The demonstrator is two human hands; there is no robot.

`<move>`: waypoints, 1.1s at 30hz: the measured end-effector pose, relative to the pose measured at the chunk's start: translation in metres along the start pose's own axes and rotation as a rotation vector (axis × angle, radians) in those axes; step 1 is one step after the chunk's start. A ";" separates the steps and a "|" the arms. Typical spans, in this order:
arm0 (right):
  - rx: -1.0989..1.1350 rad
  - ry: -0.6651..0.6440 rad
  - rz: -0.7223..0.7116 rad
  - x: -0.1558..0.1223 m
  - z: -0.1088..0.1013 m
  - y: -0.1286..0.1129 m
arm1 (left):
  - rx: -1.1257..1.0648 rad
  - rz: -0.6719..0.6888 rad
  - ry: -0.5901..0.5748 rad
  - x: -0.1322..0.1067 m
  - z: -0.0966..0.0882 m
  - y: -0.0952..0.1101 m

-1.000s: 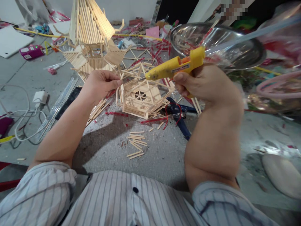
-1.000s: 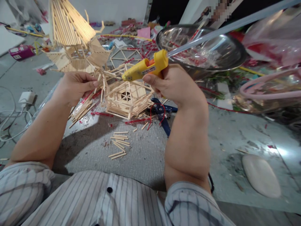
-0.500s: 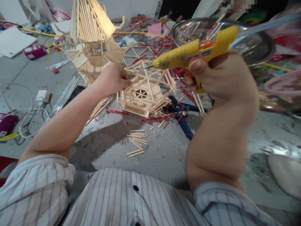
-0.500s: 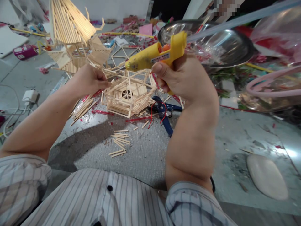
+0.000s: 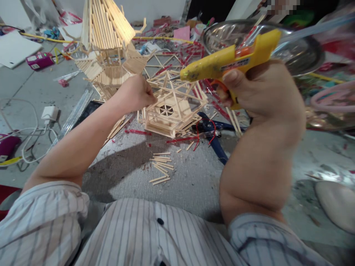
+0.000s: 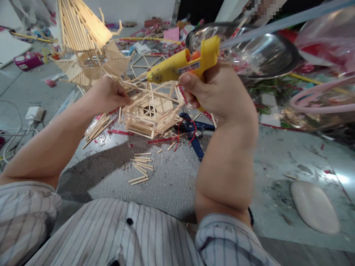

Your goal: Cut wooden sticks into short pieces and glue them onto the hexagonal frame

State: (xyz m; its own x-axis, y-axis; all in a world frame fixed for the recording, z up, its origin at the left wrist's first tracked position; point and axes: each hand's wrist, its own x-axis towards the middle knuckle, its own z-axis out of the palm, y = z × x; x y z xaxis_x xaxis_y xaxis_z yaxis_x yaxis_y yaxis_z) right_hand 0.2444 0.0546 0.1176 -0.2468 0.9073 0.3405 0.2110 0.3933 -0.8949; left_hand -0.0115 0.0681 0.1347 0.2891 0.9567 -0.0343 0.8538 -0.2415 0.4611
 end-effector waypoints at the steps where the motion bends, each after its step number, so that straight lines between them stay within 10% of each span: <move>1: 0.009 0.002 -0.001 0.000 0.001 -0.001 | -0.002 0.007 0.001 0.000 0.000 0.000; 33: -0.074 0.021 0.047 -0.002 0.001 -0.005 | 0.086 0.004 0.053 0.000 0.007 0.003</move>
State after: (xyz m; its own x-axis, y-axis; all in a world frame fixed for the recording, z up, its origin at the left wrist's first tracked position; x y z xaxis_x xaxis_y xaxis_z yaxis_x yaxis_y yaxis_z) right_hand 0.2426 0.0509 0.1209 -0.2152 0.9278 0.3049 0.2916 0.3590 -0.8866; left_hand -0.0057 0.0659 0.1297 0.2714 0.9623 0.0158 0.8873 -0.2565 0.3834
